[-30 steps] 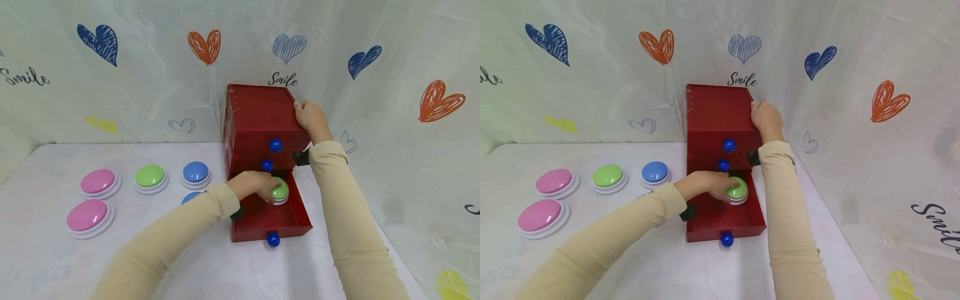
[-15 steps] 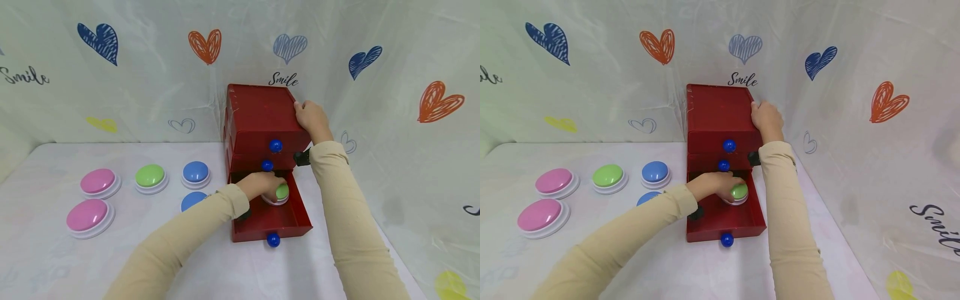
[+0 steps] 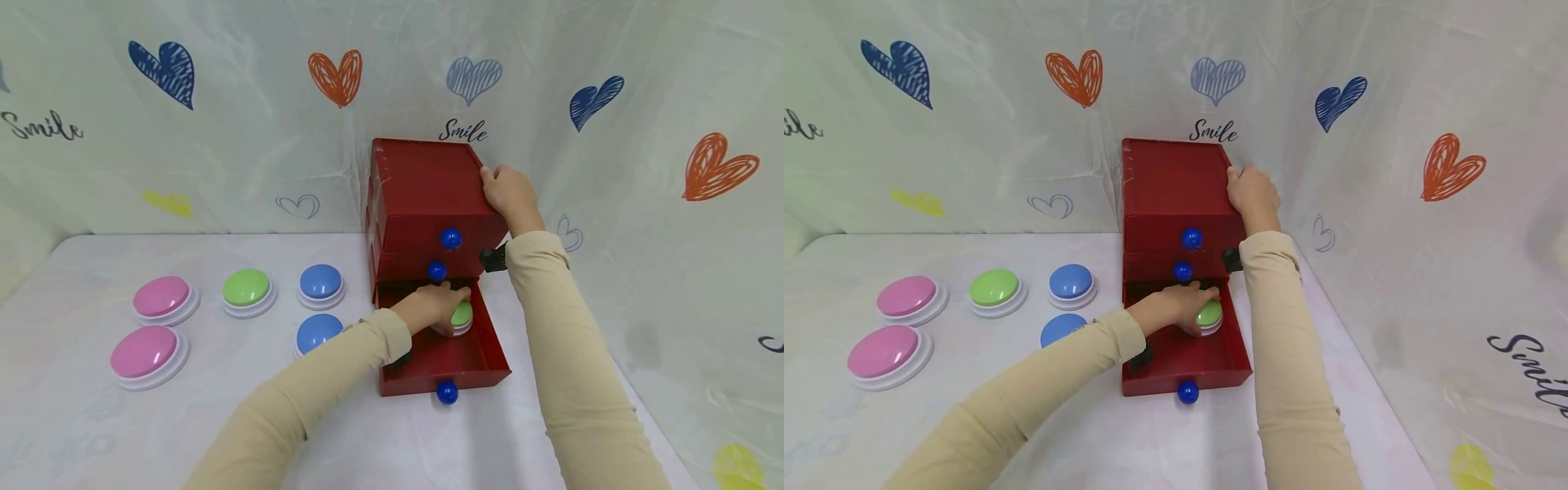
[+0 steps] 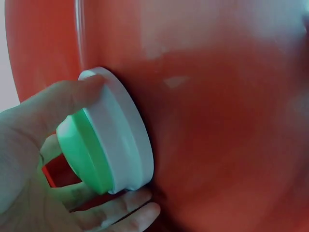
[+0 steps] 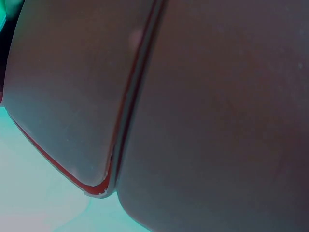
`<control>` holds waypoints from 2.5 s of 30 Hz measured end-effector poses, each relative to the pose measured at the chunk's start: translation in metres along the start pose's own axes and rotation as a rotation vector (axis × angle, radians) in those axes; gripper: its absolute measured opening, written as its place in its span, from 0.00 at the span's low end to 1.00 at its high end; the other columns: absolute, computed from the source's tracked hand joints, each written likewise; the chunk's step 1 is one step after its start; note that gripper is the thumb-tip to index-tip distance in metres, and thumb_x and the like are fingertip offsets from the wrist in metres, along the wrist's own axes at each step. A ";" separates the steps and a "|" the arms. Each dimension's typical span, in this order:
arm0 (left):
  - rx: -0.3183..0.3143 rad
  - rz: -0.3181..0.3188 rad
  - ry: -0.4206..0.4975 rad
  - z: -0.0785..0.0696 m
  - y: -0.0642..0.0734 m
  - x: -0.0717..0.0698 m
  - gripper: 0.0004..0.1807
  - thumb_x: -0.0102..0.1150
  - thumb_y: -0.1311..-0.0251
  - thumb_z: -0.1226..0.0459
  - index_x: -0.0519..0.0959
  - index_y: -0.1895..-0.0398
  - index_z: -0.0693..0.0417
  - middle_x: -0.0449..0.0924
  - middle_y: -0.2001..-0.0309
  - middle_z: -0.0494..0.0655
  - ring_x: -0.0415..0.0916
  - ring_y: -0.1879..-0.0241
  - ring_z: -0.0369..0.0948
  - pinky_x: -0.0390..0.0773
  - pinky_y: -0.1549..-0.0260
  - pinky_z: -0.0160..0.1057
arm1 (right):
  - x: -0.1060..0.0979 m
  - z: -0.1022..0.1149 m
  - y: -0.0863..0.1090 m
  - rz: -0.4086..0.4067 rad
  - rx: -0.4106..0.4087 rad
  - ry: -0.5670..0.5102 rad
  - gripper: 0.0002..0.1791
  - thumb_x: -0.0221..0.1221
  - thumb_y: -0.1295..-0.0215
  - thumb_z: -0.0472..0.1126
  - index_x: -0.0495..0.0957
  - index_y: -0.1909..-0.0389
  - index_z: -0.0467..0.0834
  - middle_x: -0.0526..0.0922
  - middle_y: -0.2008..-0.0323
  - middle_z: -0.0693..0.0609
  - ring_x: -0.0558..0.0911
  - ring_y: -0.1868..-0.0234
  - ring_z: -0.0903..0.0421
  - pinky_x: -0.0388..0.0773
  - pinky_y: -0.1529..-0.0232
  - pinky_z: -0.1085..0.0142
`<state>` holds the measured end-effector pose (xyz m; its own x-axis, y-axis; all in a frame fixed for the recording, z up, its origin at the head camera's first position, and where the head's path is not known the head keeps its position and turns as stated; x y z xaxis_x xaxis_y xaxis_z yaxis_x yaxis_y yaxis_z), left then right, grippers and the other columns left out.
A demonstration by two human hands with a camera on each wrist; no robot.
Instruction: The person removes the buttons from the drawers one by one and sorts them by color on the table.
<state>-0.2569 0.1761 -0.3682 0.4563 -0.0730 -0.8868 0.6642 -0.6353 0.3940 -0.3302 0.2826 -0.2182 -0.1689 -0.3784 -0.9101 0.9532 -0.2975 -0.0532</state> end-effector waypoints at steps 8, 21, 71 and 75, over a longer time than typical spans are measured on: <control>0.002 -0.016 -0.036 -0.001 -0.001 0.003 0.41 0.64 0.47 0.53 0.55 0.31 0.36 0.61 0.37 0.53 0.68 0.46 0.49 0.75 0.50 0.45 | 0.001 0.000 0.000 0.007 0.006 0.004 0.28 0.32 0.28 0.56 0.69 0.53 0.37 0.74 0.59 0.40 0.73 0.60 0.45 0.69 0.62 0.57; 0.076 -0.080 -0.188 -0.002 0.008 -0.002 0.41 0.65 0.50 0.48 0.58 0.32 0.34 0.66 0.40 0.48 0.70 0.48 0.45 0.75 0.52 0.44 | 0.001 -0.001 0.001 -0.008 0.003 -0.005 0.26 0.33 0.27 0.55 0.69 0.55 0.37 0.74 0.62 0.41 0.74 0.62 0.47 0.69 0.65 0.60; 0.317 -0.287 0.306 0.036 0.125 0.011 0.38 0.69 0.52 0.56 0.62 0.36 0.29 0.64 0.42 0.42 0.63 0.44 0.42 0.77 0.55 0.38 | 0.001 0.000 -0.001 0.010 0.006 0.008 0.28 0.33 0.27 0.55 0.69 0.51 0.36 0.74 0.59 0.40 0.74 0.60 0.46 0.69 0.64 0.60; 0.330 -0.316 0.329 0.039 0.130 0.010 0.38 0.69 0.52 0.56 0.63 0.36 0.30 0.64 0.42 0.43 0.63 0.43 0.42 0.77 0.54 0.39 | 0.002 0.001 -0.001 0.007 0.003 0.007 0.28 0.33 0.27 0.56 0.69 0.52 0.36 0.74 0.60 0.40 0.74 0.61 0.46 0.69 0.65 0.60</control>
<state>-0.1892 0.0625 -0.3351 0.4609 0.3698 -0.8067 0.6024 -0.7979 -0.0216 -0.3314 0.2817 -0.2193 -0.1602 -0.3746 -0.9133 0.9536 -0.2976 -0.0452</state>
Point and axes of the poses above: each hand's wrist, its own y-axis away from the middle knuckle, its own x-axis out of the palm, z = x × y, the point moved 6 cm from there along -y, towards the middle knuckle
